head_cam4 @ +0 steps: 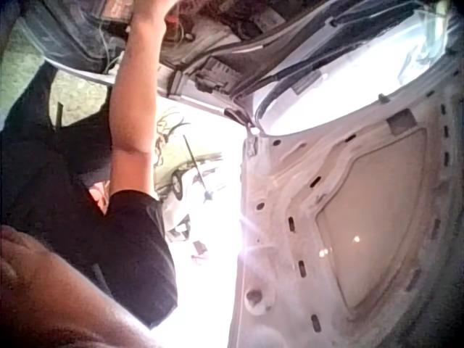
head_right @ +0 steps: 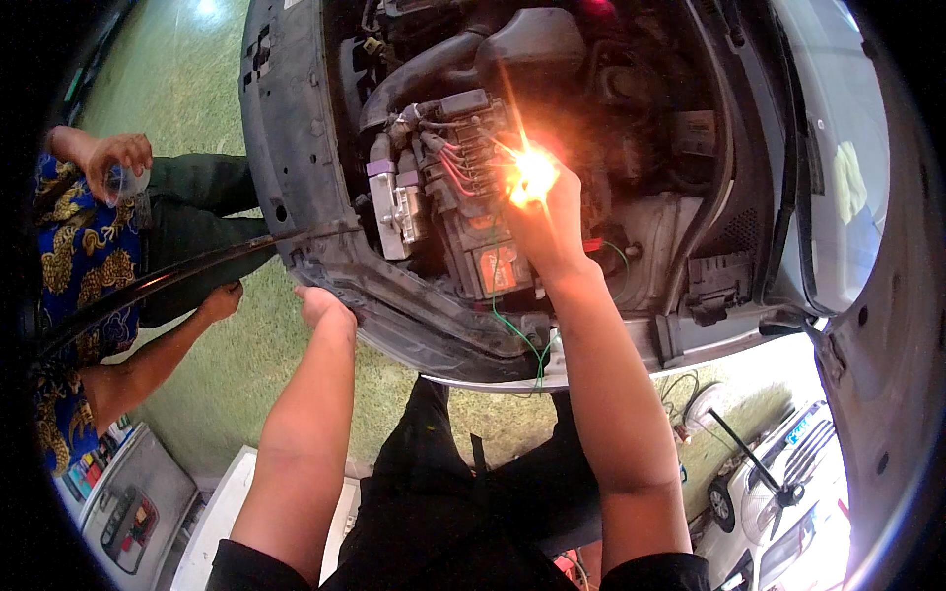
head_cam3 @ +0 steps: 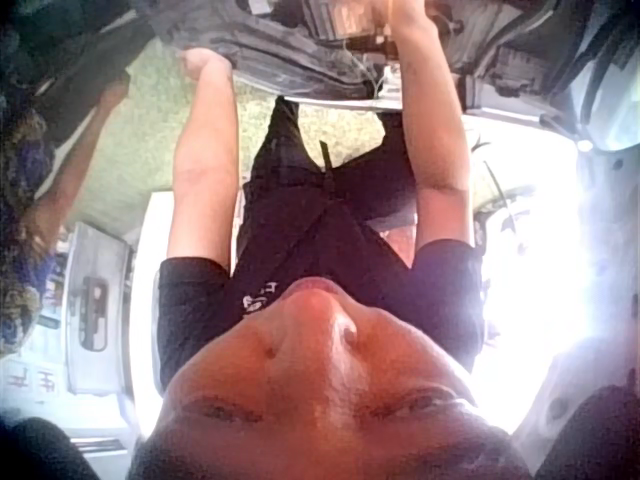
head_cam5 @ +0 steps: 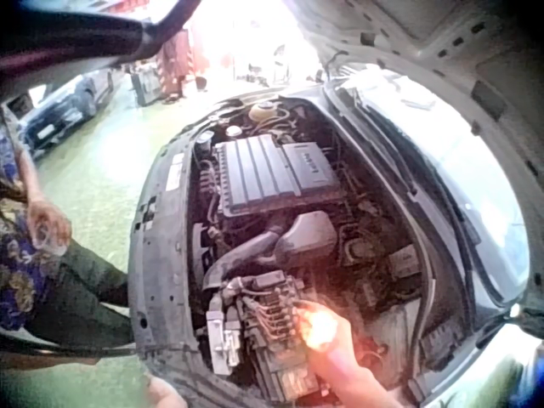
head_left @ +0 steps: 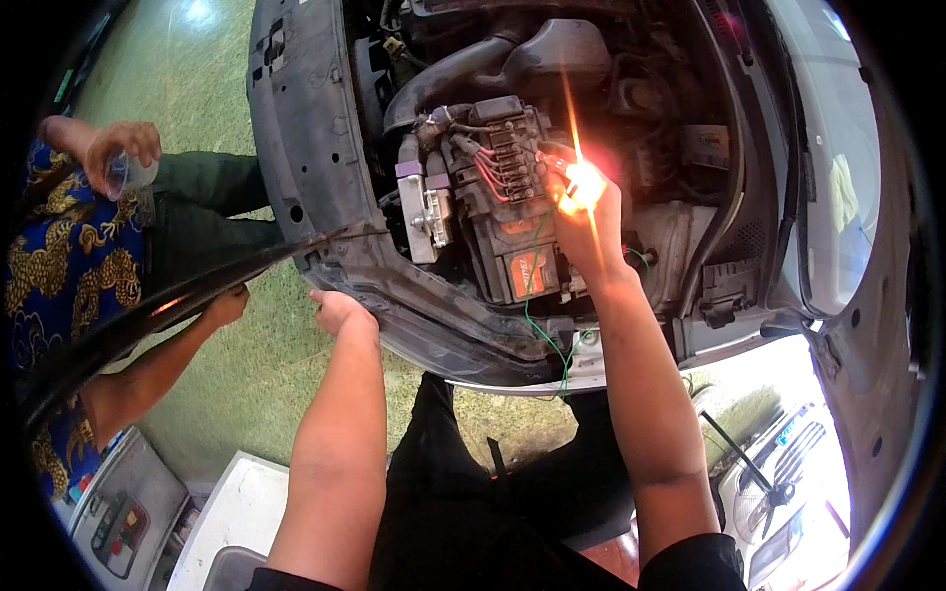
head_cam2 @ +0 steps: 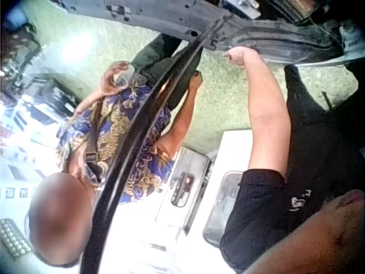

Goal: The person selects a test light from a tool tray and walks to a white car. They open the hood and use the test light to check the car battery terminals, repeatedly touching the probes to the positive and negative posts to verify electrical continuity.

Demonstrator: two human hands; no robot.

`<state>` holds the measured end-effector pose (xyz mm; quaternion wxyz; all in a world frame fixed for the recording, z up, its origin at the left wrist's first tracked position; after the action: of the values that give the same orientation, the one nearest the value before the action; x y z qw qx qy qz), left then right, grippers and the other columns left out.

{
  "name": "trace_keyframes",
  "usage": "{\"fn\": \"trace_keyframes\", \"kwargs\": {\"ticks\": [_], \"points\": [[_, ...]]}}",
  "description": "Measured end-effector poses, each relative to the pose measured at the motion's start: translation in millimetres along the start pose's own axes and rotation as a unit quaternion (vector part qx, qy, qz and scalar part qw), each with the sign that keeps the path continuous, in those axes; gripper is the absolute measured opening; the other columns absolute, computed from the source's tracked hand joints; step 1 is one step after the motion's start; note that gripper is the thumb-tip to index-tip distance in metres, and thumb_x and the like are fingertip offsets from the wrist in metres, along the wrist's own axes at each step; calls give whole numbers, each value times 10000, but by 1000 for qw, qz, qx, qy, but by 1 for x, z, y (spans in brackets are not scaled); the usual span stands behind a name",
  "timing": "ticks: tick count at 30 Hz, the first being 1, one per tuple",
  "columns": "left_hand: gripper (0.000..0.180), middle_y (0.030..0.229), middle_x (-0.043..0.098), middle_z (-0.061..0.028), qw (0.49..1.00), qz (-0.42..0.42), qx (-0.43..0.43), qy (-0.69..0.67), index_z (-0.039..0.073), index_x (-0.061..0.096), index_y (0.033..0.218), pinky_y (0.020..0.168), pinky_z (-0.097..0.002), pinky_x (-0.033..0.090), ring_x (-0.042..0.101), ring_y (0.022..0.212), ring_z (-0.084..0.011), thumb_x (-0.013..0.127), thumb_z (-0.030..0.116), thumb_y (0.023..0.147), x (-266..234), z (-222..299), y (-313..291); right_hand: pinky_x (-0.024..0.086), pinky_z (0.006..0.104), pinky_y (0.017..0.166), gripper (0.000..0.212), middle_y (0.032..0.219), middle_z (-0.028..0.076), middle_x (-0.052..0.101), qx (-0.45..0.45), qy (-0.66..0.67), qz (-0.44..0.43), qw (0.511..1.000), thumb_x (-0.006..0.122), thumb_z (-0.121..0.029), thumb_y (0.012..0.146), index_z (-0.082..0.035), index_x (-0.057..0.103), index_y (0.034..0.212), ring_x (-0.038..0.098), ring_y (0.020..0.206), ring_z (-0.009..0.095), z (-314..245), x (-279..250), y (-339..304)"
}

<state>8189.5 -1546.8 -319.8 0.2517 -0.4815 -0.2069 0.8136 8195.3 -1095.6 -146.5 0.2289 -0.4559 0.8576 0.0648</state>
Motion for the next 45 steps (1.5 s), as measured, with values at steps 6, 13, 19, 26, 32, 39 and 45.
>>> {"fn": "trace_keyframes", "kwargs": {"ticks": [6, 13, 19, 26, 32, 39, 45], "points": [[782, 1462, 601, -275, 1000, 20, 4, 4, -82, 525, 1452, 1141, -508, 457, 596, 1317, -453, 387, 592, 1082, -3, 2, -1, 549, 301, 907, 319, 1093, 97, 777, -20, -1, 26, 999, 704, -79, 999, -35, 687, 1314, 717, 993, 161, -13, -4, 4], [782, 1474, 593, -274, 1000, 14, 3, 18, -80, 506, 1470, 1156, -508, 438, 584, 1334, -453, 381, 588, 1085, -1, 4, -12, 522, 272, 921, 295, 1093, 77, 760, 20, 46, 27, 998, 711, -93, 1015, -43, 671, 1303, 671, 1007, 100, -5, -1, 10], [787, 1468, 589, -285, 1000, 16, -7, 1, -93, 496, 1472, 1134, -519, 461, 593, 1323, -453, 390, 583, 1084, 1, -3, 13, 546, 300, 840, 286, 1043, 64, 779, -14, -18, 16, 1000, 664, -189, 1062, -49, 682, 1310, 699, 936, 137, -5, 1, 10], [790, 1467, 587, -289, 1000, 11, -10, -7, -107, 495, 1469, 1131, -514, 473, 610, 1303, -448, 403, 575, 1081, -1, -6, 12, 556, 318, 806, 268, 1017, 91, 767, 96, 128, -16, 987, 640, -168, 1072, -43, 683, 1305, 704, 886, 160, 29, 17, 8], [787, 1438, 618, -266, 1000, 17, -14, 2, -112, 544, 1424, 1111, -498, 489, 634, 1271, -431, 404, 581, 1080, 1, -2, 5, 566, 349, 842, 259, 1020, 184, 777, 8, -22, 76, 997, 681, -175, 1047, -13, 683, 1249, 762, 950, 241, -12, -29, 19], [789, 1400, 658, -235, 999, 30, -14, 11, -117, 605, 1366, 1081, -479, 511, 664, 1230, -410, 408, 591, 1078, 1, -1, 0, 563, 349, 838, 285, 1019, 195, 774, 4, -29, 70, 997, 693, -180, 1035, -34, 693, 1280, 757, 928, 242, -1, -28, 21], [792, 1378, 673, -242, 999, 31, -13, -9, -121, 626, 1345, 1076, -483, 512, 668, 1224, -417, 412, 592, 1075, 1, -4, 9, 559, 327, 879, 293, 1111, 149, 788, -18, -73, 25, 997, 643, -192, 1062, -32, 700, 1301, 748, 997, 228, -1, -18, 20]]}}
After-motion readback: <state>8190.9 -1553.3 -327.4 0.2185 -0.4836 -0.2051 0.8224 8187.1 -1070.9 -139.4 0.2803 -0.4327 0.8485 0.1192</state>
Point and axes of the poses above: each hand's wrist, its own y-axis towards the middle knuckle, its own x-axis out of the palm, z = x × y, the point moved 9 cm from there along y, towards the middle knuckle
